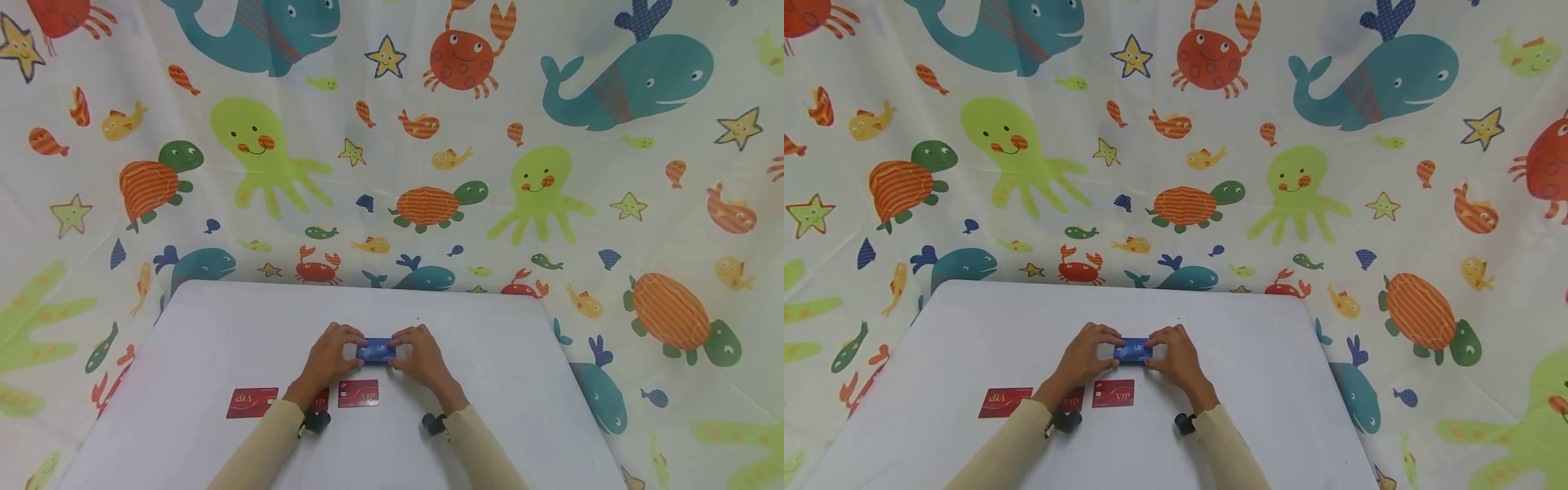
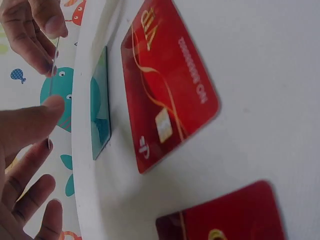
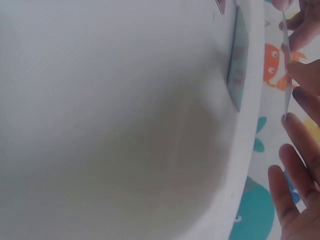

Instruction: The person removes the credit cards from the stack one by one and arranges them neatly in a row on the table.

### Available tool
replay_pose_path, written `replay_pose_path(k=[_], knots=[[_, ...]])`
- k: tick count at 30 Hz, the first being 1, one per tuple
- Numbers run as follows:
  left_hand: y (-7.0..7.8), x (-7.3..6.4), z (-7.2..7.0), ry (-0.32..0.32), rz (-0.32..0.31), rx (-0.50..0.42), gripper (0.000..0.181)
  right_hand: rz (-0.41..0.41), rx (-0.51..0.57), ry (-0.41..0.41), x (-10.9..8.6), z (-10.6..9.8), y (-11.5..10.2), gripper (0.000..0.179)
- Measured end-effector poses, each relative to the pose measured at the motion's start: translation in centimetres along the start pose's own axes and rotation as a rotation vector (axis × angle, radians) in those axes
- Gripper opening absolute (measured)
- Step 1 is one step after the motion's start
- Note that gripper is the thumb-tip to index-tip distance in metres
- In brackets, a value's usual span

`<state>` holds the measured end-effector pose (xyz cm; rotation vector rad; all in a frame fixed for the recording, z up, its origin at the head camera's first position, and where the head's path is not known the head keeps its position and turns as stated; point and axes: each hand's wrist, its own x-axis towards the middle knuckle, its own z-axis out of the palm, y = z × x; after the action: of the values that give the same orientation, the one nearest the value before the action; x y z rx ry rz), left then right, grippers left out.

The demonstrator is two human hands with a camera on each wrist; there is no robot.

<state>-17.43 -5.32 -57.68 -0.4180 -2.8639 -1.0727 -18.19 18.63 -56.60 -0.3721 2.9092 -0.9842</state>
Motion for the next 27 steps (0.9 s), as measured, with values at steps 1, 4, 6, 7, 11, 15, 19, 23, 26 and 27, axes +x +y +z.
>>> replay_pose_path(k=[1, 4, 6, 7, 11, 15, 19, 23, 26, 27], knots=[[0.0, 0.0, 0.1, 0.001, 0.006, -0.002, 0.036, -0.005, -0.002, -0.001, -0.1, -0.1, 0.1, 0.027], [0.4, -0.2, 0.1, 0.002, 0.020, -0.012, 0.036, -0.021, 0.001, -0.001, -0.6, -0.4, 0.4, 0.032], [0.7, -0.3, 0.2, -0.001, 0.026, -0.019, 0.037, -0.026, 0.006, 0.001, -1.0, -0.7, 0.6, 0.035], [0.8, -0.3, 0.2, -0.003, 0.028, -0.022, 0.037, -0.027, 0.009, 0.001, -1.1, -0.8, 0.7, 0.035], [1.5, -0.5, 0.2, -0.005, 0.037, -0.030, 0.037, -0.034, 0.004, 0.004, -1.6, -1.3, 1.0, 0.035], [1.9, -0.8, 0.4, -0.001, 0.044, -0.040, 0.037, -0.034, 0.007, 0.003, -1.9, -1.6, 1.2, 0.035], [2.2, -1.2, 0.7, 0.012, 0.049, -0.044, 0.038, -0.049, 0.020, 0.006, -2.5, -2.0, 1.3, 0.033], [2.4, -1.5, 1.0, 0.027, 0.069, -0.047, 0.037, -0.069, 0.025, 0.013, -3.1, -2.4, 1.3, 0.033], [2.6, -1.8, 1.2, 0.032, 0.085, -0.045, 0.036, -0.076, 0.028, 0.017, -3.6, -2.7, 1.2, 0.032], [2.7, -1.9, 1.2, 0.032, 0.090, -0.044, 0.035, -0.080, 0.027, 0.019, -3.7, -2.7, 1.2, 0.032]])
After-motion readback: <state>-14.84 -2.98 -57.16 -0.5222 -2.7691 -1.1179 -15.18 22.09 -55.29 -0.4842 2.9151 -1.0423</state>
